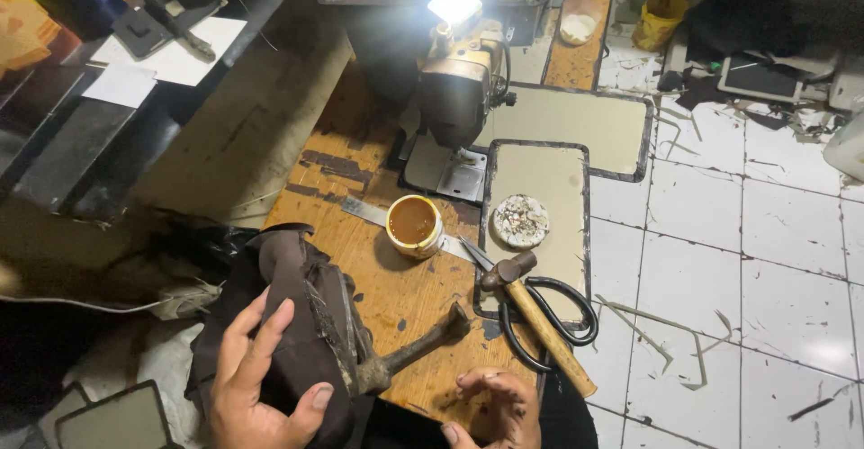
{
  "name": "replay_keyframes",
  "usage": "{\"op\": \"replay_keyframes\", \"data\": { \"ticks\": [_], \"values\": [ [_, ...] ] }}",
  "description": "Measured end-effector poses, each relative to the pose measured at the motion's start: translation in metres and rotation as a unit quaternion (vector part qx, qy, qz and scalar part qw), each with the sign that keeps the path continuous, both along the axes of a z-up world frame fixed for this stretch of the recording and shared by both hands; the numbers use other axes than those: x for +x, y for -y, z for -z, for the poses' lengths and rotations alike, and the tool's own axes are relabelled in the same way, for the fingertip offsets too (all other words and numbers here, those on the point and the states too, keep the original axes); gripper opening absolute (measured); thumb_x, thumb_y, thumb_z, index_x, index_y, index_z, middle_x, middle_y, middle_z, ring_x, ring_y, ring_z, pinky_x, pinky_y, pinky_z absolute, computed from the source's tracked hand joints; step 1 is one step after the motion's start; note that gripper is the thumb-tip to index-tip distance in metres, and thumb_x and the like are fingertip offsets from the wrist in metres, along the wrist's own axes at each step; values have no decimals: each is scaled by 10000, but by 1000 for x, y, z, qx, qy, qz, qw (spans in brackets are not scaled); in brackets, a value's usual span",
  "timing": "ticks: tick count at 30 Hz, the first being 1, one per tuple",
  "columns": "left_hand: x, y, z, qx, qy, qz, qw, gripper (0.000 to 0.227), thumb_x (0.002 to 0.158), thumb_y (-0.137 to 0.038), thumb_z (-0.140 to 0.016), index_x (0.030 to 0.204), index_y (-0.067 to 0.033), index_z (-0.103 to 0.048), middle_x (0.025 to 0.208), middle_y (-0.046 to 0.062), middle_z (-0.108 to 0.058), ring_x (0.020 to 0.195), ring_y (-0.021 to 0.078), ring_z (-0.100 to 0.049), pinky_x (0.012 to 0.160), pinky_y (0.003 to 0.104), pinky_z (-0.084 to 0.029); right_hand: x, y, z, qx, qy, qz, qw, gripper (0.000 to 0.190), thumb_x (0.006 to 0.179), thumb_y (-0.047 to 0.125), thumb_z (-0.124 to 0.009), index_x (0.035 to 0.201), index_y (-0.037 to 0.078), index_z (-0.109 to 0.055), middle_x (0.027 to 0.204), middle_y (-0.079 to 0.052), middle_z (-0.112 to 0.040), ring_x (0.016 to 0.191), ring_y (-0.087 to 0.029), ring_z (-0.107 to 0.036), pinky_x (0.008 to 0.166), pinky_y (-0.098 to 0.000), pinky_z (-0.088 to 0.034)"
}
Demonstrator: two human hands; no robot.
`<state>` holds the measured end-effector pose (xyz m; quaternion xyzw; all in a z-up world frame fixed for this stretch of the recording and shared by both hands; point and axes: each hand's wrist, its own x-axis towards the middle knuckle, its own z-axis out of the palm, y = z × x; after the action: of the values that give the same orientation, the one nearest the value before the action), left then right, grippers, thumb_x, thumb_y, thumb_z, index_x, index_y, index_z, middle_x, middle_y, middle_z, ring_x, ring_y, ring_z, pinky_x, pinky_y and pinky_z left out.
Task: Applying edge finish and hammering the seams of a leather bag at a workshop station.
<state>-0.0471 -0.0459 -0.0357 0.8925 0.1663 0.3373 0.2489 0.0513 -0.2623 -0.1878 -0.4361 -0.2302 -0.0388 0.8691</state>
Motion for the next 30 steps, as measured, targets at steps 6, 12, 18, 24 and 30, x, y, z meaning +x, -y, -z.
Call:
{"op": "replay_keyframes", "data": {
  "ticks": [6, 12, 18, 24, 30],
  "values": [
    [1, 2, 0, -28, 5, -1, 1000, 792, 688, -378, -750, 1403, -80, -588, 1520, 251, -513, 1310, 293, -630, 1084, 332, -501, 6, 10, -5, -48, 29, -26, 998, 715, 709, -6, -910, 1304, 39, -517, 1109, -181, -653, 951, -284, -729, 872, -393, -624],
    [-1, -4, 7, -10, 10, 11, 1000, 814, 689, -410, -748, 1403, -59, -578, 1507, 287, -513, 1290, 298, -639, 1077, 334, -509, 6, 6, 1, -7, 21, -41, 999, 750, 703, -45, -918, 1318, 29, -496, 1035, -265, -652, 934, -301, -703, 822, -368, -606],
    [1, -1, 5, -21, 15, 7, 1000, 810, 697, -427, -736, 1392, -43, -583, 1501, 301, -512, 1279, 299, -644, 1092, 336, -497, 8, 12, -4, -44, 5, -53, 998, 748, 690, -10, -932, 1297, 61, -501, 1018, -257, -664, 919, -290, -718, 710, -326, -607],
    [-1, -4, 10, -4, 19, 10, 1000, 797, 698, -402, -741, 1401, -60, -583, 1499, 281, -524, 1243, 267, -661, 1070, 312, -505, 8, 7, 9, -11, 6, -55, 998, 706, 711, -25, -899, 1287, 29, -494, 1043, -290, -671, 891, -265, -682, 748, -309, -592],
    [1, 0, 5, -33, 25, 13, 999, 802, 690, -389, -744, 1401, -55, -580, 1499, 278, -514, 1319, 297, -619, 1127, 347, -480, 2, 2, 0, 8, -52, -31, 998, 692, 694, -13, -884, 1283, 10, -522, 1007, -307, -675, 885, -273, -690, 792, -315, -564]
  ]
}}
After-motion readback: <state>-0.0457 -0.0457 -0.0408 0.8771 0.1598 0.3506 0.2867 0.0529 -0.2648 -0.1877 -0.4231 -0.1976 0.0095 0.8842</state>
